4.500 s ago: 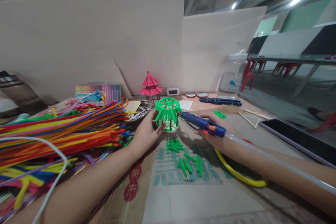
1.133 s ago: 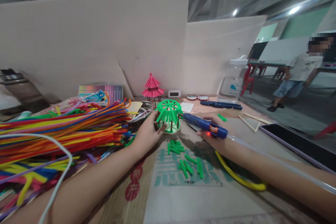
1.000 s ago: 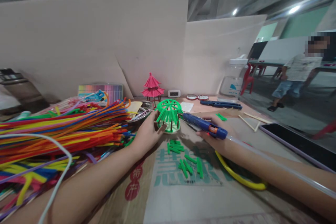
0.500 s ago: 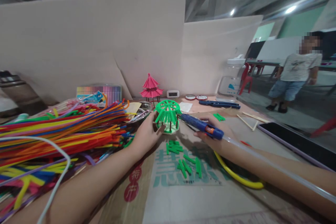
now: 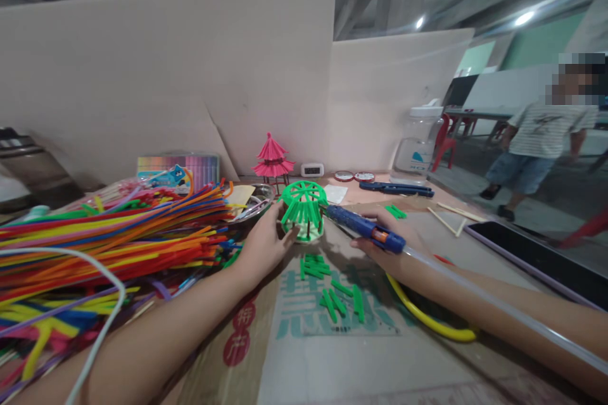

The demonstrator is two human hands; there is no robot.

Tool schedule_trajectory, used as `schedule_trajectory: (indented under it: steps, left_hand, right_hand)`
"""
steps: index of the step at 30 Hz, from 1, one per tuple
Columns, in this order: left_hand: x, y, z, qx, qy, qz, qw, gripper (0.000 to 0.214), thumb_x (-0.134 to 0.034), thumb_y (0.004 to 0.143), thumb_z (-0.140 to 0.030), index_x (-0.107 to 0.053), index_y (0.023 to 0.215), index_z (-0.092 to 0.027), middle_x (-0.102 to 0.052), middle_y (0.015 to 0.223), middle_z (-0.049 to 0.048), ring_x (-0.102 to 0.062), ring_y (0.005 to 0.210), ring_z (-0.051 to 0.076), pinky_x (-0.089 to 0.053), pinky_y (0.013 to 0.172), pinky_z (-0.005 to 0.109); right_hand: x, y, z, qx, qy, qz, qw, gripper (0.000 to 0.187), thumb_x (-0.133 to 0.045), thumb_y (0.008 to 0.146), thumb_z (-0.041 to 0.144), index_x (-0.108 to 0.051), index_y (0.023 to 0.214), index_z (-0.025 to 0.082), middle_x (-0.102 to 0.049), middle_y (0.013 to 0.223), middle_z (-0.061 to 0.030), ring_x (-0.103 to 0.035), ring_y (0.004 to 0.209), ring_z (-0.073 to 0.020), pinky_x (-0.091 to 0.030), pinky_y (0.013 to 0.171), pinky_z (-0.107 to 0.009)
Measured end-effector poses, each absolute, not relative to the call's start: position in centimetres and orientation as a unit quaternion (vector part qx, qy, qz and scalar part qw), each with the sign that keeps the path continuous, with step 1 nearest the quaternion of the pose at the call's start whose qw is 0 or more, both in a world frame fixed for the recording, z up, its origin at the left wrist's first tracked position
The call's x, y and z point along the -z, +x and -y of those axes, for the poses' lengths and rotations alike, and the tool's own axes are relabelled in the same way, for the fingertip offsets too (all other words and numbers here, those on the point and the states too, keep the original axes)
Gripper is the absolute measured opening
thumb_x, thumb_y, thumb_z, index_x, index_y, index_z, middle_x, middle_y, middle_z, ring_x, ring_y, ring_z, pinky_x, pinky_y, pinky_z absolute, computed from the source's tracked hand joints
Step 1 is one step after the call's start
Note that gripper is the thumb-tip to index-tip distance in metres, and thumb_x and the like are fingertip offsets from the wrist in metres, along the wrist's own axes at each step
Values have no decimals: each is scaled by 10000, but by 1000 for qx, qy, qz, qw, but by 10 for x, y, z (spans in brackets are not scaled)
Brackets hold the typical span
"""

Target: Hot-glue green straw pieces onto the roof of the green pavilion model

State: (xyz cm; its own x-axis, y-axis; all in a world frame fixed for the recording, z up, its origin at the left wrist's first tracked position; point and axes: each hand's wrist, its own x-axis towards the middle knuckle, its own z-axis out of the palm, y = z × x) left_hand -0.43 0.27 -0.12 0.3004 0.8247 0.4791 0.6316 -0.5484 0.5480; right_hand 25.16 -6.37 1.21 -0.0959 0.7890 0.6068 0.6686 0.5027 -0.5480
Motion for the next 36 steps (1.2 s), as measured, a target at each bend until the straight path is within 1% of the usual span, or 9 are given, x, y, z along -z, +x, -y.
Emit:
schedule_trajectory:
  steps: [5,10,16,20,24,27,32,36]
  left_hand:
    - [4,-5,-4,-378,795,-458,120,525,-588,889,-413,-489,1332,-149,-614,1323,165,-605,1220,318,-497,1037,468]
    - [8,-6,-7,-383,797,-449,127,555,-585,898,-436,-471,1365,-159,-578,1378,159,-581,1257,311,-486,1058,462]
    - [5,-5,-7,-384,794,-451,133,549,-589,891,-438,-481,1347,-153,-591,1359,158,-592,1239,314,-487,1052,464]
    - [4,-5,-6,-379,791,-462,129,544,-600,879,-420,-477,1335,-152,-616,1318,150,-617,1196,307,-494,1035,454]
    - [3,-5,-5,-382,791,-456,146,527,-599,876,-406,-478,1327,-161,-620,1311,137,-650,1127,290,-513,1001,435]
    - [1,-4,-4,-386,791,-447,162,499,-597,874,-381,-487,1315,-177,-641,1275,117,-678,1047,266,-533,958,410]
    - [-2,-4,-2,-383,790,-449,168,496,-589,875,-376,-490,1313,-165,-628,1284,121,-675,1031,264,-528,949,410]
    - [-1,-4,-4,-384,787,-446,186,509,-584,873,-367,-473,1326,-163,-627,1278,125,-683,992,255,-535,934,410]
  right_hand:
    - [-14,252,64,-60,-469,746,468,255,-671,794,297,-629,1042,255,-736,813,-1,-674,695,-185,-482,616,-271]
    - [-13,254,64,-64,-471,751,458,255,-666,814,306,-623,1061,262,-721,766,9,-652,631,-172,-458,569,-256]
    - [-10,255,64,-77,-476,751,451,274,-667,817,335,-606,1070,252,-728,781,4,-655,632,-168,-468,569,-252]
    - [-11,253,65,-86,-488,740,455,260,-671,790,339,-616,1026,244,-731,752,1,-669,632,-179,-480,563,-256]
    - [-13,251,65,-94,-492,735,457,247,-670,785,343,-623,1007,246,-741,766,-3,-676,631,-181,-495,568,-261]
    - [-12,252,64,-90,-492,740,450,240,-663,799,343,-624,1019,256,-743,779,0,-672,631,-179,-498,568,-261]
    - [-7,256,62,-77,-487,753,436,283,-669,815,359,-627,1079,269,-755,850,-8,-682,677,-181,-501,580,-257]
    - [-6,257,61,-66,-487,759,427,294,-672,814,368,-636,1087,265,-750,848,-10,-682,684,-184,-501,575,-259]
